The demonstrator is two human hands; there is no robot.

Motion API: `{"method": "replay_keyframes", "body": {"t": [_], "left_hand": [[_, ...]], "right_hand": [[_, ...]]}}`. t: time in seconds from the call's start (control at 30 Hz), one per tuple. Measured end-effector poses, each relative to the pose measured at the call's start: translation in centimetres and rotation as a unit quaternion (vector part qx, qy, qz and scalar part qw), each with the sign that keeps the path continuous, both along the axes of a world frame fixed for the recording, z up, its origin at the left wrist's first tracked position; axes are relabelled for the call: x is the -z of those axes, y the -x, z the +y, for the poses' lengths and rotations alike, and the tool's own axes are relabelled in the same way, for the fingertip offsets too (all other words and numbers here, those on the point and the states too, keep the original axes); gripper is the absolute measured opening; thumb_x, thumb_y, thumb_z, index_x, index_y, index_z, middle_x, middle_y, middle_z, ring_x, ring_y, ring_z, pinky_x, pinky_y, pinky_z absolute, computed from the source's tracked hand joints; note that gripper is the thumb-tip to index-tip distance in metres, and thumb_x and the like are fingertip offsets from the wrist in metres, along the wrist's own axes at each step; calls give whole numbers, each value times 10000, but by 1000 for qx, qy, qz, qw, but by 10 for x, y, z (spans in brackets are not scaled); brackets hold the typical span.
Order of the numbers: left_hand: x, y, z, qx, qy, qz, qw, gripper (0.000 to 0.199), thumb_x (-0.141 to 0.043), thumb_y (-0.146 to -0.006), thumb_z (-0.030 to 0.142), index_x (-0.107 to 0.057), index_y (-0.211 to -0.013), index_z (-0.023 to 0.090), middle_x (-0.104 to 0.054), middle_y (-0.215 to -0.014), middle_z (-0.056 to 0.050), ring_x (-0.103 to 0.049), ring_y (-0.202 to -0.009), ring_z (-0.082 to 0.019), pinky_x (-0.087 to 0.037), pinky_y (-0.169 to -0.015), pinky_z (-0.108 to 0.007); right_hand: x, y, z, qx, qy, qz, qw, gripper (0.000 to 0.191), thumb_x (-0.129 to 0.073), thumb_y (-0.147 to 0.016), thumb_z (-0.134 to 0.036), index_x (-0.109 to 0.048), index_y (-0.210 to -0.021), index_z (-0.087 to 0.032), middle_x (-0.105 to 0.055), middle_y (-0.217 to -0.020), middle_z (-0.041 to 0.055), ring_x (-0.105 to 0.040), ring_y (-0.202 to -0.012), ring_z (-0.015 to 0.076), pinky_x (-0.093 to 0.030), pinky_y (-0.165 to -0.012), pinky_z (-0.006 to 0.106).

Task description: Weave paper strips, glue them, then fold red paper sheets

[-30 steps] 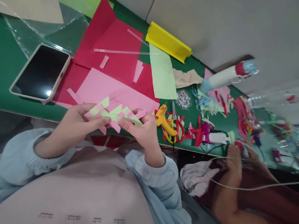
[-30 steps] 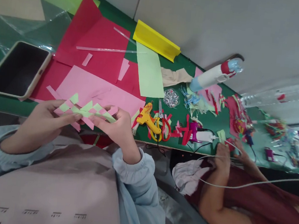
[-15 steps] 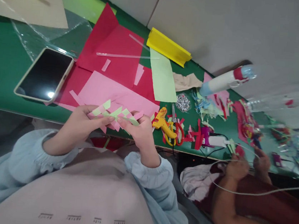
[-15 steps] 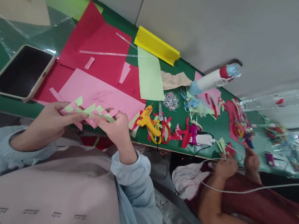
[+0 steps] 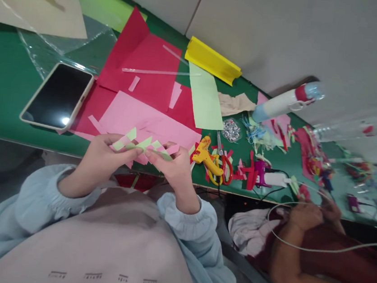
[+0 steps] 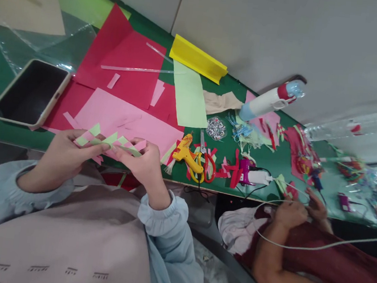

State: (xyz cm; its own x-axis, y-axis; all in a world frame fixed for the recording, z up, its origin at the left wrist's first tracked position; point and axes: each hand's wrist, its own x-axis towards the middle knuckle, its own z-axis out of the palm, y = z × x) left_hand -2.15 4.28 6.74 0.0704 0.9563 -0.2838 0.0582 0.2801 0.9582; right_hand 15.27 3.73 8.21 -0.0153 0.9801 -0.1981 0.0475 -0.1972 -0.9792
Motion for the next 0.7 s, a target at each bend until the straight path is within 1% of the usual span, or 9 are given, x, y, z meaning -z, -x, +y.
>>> {"method": "replay_keyframes", "body": {"t": [0.07,0.2,0.33,0.5,0.6,0.7], "left_hand": [[2,0,-1,-12,-2,1,1000,225,-812,-686,448,-737,-684,236,-743,-711,-20,-669,-665,-179,-542,-564,-261],[5,2,0,-14,0,13,1000,223,-838,-662,432,-751,-720,235,-727,-684,-8,-633,-641,-156,-530,-569,-244],[5,3,0,-14,-2,24,1000,226,-840,-653,442,-758,-712,239,-727,-687,-8,-627,-643,-156,-524,-568,-246],[-4,4,0,5,-4,56,998,251,-827,-665,470,-767,-727,234,-737,-691,-17,-656,-646,-171,-512,-555,-256],[-10,6,0,30,-2,57,998,248,-834,-660,477,-766,-725,247,-753,-712,-22,-694,-705,-187,-542,-603,-263],[-11,6,0,41,-10,57,997,242,-825,-675,486,-768,-720,255,-760,-734,-27,-710,-748,-201,-568,-646,-279]], "right_hand": [[-2,1,0,2,13,6,1000,374,-835,-622,-475,-679,-805,-190,-746,-847,54,-724,-839,232,-586,-744,337],[-4,2,0,5,17,2,1000,394,-843,-607,-494,-664,-764,-181,-732,-819,59,-725,-850,243,-579,-746,337],[-1,2,0,6,17,7,1000,385,-840,-621,-491,-672,-761,-174,-734,-823,64,-716,-860,245,-568,-747,342],[7,1,1,31,8,-32,999,404,-848,-593,-526,-667,-638,-168,-704,-759,47,-675,-841,230,-558,-759,343],[9,0,2,31,16,-21,999,411,-866,-566,-523,-690,-671,-166,-718,-762,44,-665,-805,216,-559,-762,345],[7,-1,2,34,31,-8,999,411,-885,-548,-496,-685,-674,-160,-724,-769,53,-669,-782,211,-555,-750,339]]}}
